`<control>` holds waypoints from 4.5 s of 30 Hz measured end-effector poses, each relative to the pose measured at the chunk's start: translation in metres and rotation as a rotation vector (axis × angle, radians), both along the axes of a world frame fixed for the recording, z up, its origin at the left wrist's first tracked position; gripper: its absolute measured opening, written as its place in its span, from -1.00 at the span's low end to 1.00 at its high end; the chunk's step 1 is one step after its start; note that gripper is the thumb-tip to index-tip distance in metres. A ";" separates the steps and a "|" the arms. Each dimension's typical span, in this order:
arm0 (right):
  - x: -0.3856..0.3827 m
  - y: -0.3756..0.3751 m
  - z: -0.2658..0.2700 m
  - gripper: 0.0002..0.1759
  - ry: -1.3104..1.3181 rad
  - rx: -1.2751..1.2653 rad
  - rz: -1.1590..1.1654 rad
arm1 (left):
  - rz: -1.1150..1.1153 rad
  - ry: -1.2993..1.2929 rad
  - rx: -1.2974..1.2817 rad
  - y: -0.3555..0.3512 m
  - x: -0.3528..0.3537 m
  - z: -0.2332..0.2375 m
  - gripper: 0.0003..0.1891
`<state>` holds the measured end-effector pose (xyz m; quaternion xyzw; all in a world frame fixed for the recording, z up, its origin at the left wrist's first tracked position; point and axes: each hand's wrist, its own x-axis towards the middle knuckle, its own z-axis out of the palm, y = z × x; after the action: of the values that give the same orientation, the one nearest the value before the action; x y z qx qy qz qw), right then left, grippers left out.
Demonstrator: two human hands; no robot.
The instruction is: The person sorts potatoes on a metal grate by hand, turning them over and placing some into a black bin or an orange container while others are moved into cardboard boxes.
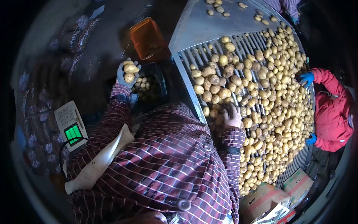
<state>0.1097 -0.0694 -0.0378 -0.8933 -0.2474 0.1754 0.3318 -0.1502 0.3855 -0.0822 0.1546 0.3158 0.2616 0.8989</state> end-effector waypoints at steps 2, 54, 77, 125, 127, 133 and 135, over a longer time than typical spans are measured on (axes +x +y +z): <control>0.000 0.009 0.009 -0.56 -0.069 -0.021 0.046 | 0.030 0.003 -0.084 -0.005 -0.024 -0.030 -0.53; 0.118 0.091 0.048 -0.53 -0.056 -0.021 -0.145 | -1.055 -0.044 -0.148 -0.161 0.211 0.034 -0.49; 0.080 0.112 0.059 -0.40 0.276 0.285 0.161 | -0.759 -0.167 -0.118 -0.164 0.220 0.047 -0.23; 0.239 0.040 -0.003 -0.32 0.041 -0.440 -0.303 | -1.301 0.574 2.086 -0.144 0.495 0.054 -0.25; 0.238 0.042 -0.004 -0.32 0.034 -0.437 -0.318 | -1.094 0.420 2.046 -0.167 0.524 0.063 -0.26; 0.237 0.043 0.000 -0.35 0.016 -0.425 -0.322 | -1.404 0.428 2.576 -0.254 0.577 0.008 -0.45; 0.239 0.042 -0.008 -0.39 0.014 -0.400 -0.331 | -1.473 0.511 2.357 -0.253 0.581 0.018 -0.55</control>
<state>0.3482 -0.0272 -0.0462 -0.9682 -0.0557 0.1704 0.1745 0.4312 0.1321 -0.0645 0.9739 -0.0851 -0.1892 0.0920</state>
